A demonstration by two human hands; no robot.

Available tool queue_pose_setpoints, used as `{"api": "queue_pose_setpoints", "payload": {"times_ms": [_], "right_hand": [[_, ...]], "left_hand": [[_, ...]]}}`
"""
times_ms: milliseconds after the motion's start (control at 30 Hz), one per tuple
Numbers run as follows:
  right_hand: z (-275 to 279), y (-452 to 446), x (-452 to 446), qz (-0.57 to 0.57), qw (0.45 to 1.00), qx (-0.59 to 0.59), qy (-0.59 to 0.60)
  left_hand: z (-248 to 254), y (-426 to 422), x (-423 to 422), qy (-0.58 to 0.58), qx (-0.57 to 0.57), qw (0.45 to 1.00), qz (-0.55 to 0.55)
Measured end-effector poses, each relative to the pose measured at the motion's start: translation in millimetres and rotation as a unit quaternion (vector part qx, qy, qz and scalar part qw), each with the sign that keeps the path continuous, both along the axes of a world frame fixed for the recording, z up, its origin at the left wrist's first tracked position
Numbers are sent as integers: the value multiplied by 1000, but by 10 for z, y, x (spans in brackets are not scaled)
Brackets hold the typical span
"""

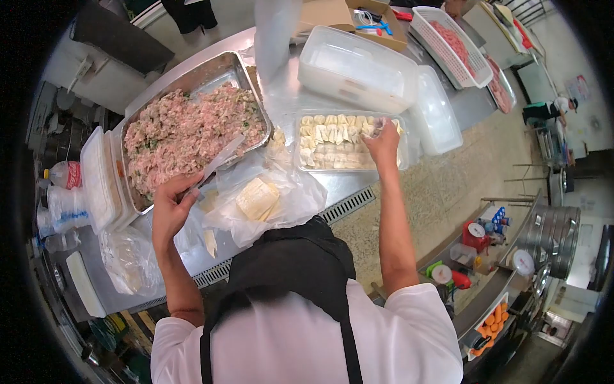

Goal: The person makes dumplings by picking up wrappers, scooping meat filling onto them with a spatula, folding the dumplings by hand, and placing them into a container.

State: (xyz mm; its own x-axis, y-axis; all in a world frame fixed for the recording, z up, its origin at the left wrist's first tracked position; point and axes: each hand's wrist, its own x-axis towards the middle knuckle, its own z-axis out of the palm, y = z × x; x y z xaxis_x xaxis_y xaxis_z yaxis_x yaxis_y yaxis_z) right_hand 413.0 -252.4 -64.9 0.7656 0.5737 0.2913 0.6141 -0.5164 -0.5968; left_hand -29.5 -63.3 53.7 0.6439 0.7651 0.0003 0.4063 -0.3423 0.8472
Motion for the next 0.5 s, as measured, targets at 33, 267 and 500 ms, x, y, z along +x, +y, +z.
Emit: {"api": "queue_pose_setpoints", "payload": {"times_ms": [33,267,500], "right_hand": [[2,5,-10,-14,999,-18,29],[-93,10,-13,-35,997,-10,70],[-107,-60,30,-2,999,-5,54]], "left_hand": [[-12,1,-14,-3,-6,1000,2],[-64,-8,-38,11,-22,1000,6],[-119,0,-32,10,-12,1000,4]]}}
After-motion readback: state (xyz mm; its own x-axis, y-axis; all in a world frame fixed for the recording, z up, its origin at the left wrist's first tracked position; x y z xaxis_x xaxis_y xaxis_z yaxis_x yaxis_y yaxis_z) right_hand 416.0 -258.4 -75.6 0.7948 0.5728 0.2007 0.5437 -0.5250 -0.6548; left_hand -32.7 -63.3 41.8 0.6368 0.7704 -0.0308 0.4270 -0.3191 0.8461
